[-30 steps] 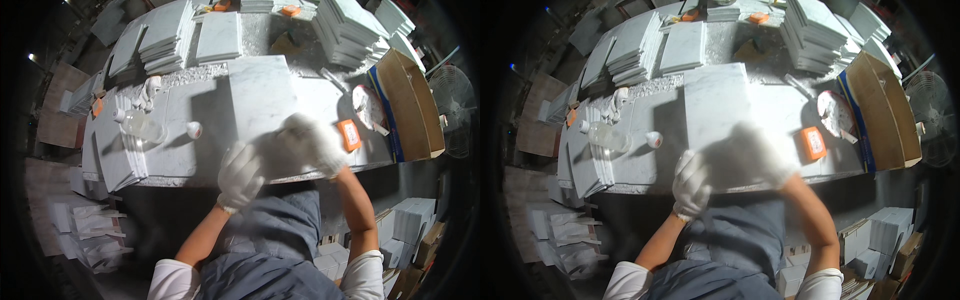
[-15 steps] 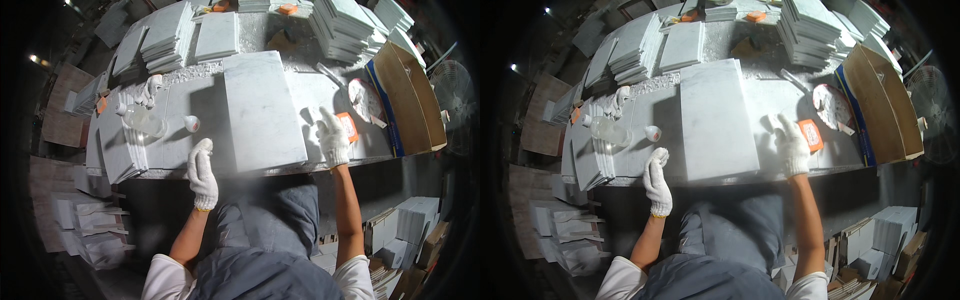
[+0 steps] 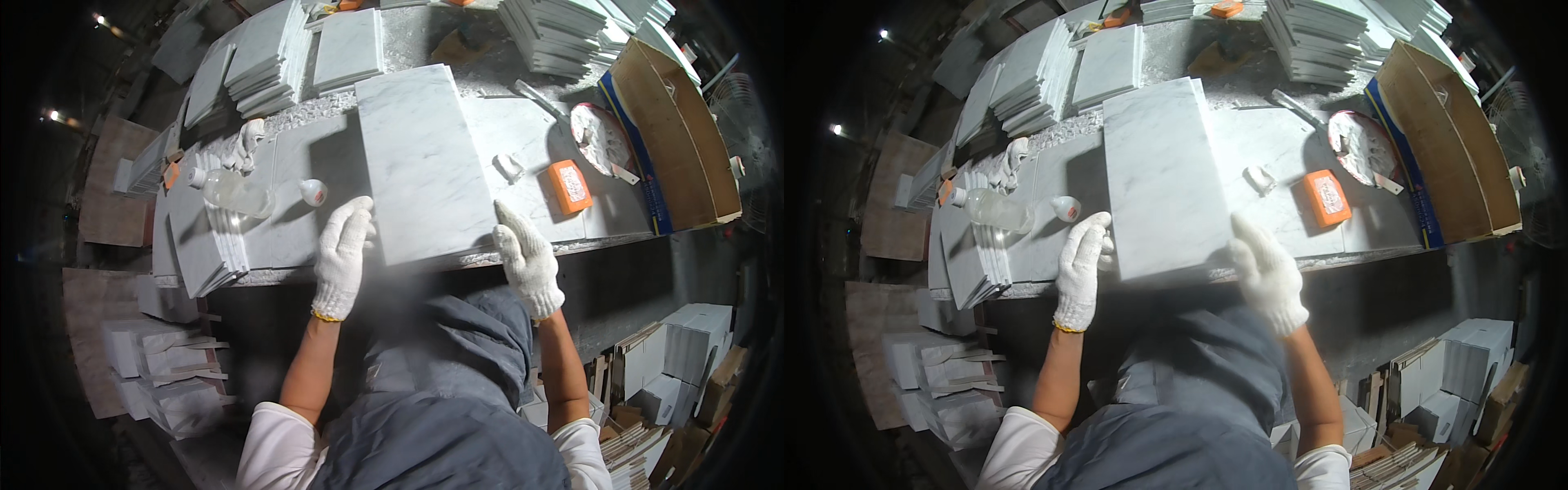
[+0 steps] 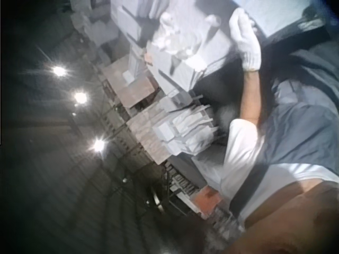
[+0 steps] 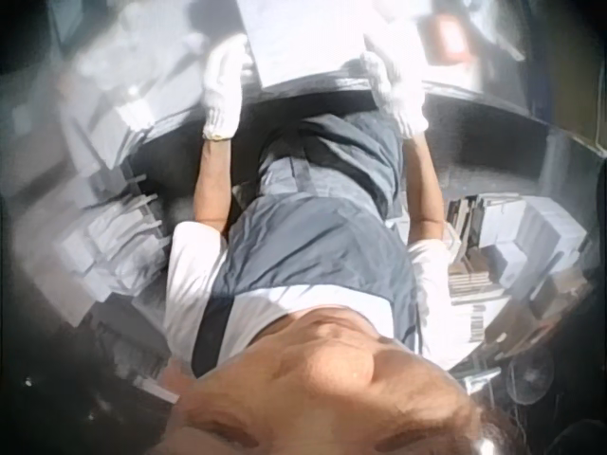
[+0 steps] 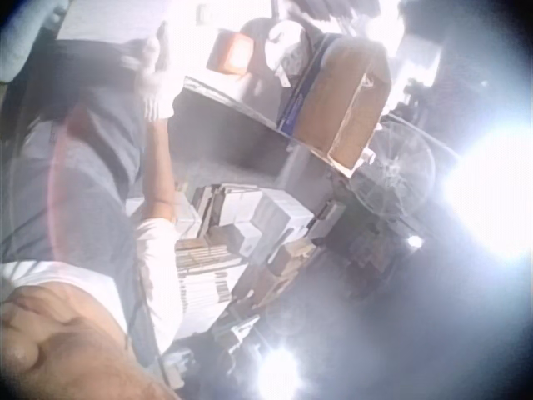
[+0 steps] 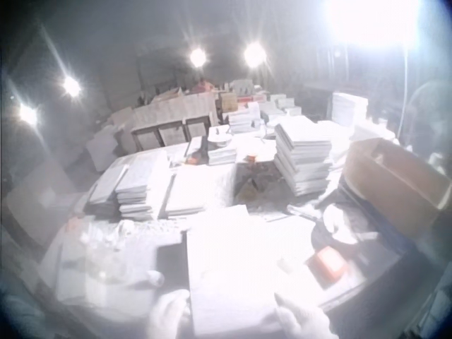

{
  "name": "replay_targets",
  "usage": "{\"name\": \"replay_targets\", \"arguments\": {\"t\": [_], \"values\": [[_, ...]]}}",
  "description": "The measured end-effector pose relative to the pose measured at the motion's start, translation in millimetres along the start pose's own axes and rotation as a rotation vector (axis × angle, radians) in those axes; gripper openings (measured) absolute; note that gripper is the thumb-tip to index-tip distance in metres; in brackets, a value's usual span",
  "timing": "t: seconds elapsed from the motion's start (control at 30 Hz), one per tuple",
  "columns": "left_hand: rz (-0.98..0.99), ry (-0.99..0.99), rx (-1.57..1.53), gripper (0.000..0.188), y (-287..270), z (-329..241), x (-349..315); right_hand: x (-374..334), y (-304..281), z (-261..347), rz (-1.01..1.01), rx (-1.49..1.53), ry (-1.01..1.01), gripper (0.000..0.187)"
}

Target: The person repeatedly wipes and scrapes the edges of white rectangular stone tiles on a workbench. They use a small metal scraper to remove residue from the tile edges and a cloth to wipe the surfaces. The tiles are handled one at a time and stacked after finishing.

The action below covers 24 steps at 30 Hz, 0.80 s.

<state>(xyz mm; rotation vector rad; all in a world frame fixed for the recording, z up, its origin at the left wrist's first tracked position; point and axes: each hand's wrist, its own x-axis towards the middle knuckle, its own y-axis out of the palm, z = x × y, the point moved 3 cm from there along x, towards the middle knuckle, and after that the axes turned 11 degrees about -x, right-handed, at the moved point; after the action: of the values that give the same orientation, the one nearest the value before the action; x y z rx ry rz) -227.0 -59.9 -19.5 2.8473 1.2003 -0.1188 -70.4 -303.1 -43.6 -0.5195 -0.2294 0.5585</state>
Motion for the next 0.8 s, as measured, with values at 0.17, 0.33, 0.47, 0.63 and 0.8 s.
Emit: {"name": "replay_targets", "arguments": {"t": [0.17, 0.33, 0.47, 0.63, 0.8], "values": [[0.028, -0.058, 0.063, 0.043, -3, 11, 27, -8, -1, 30, -0.091, -0.330, -0.193, 0.042], [0.057, -0.080, 0.093, 0.054, -9, 35, 64, -20, 14, 57, -0.106, -0.553, -0.321, 0.049], [0.134, -0.140, 0.077, 0.047, -13, 33, 79, -31, 22, 74, -0.244, -0.587, -0.469, 0.049], [0.168, -0.179, 0.254, 0.039, -16, 19, 73, -32, 14, 70, -0.187, -0.558, -0.508, 0.045], [0.142, -0.072, 0.108, 0.036, -10, 21, 66, -30, 14, 58, -0.123, -0.543, -0.485, 0.041]]}}
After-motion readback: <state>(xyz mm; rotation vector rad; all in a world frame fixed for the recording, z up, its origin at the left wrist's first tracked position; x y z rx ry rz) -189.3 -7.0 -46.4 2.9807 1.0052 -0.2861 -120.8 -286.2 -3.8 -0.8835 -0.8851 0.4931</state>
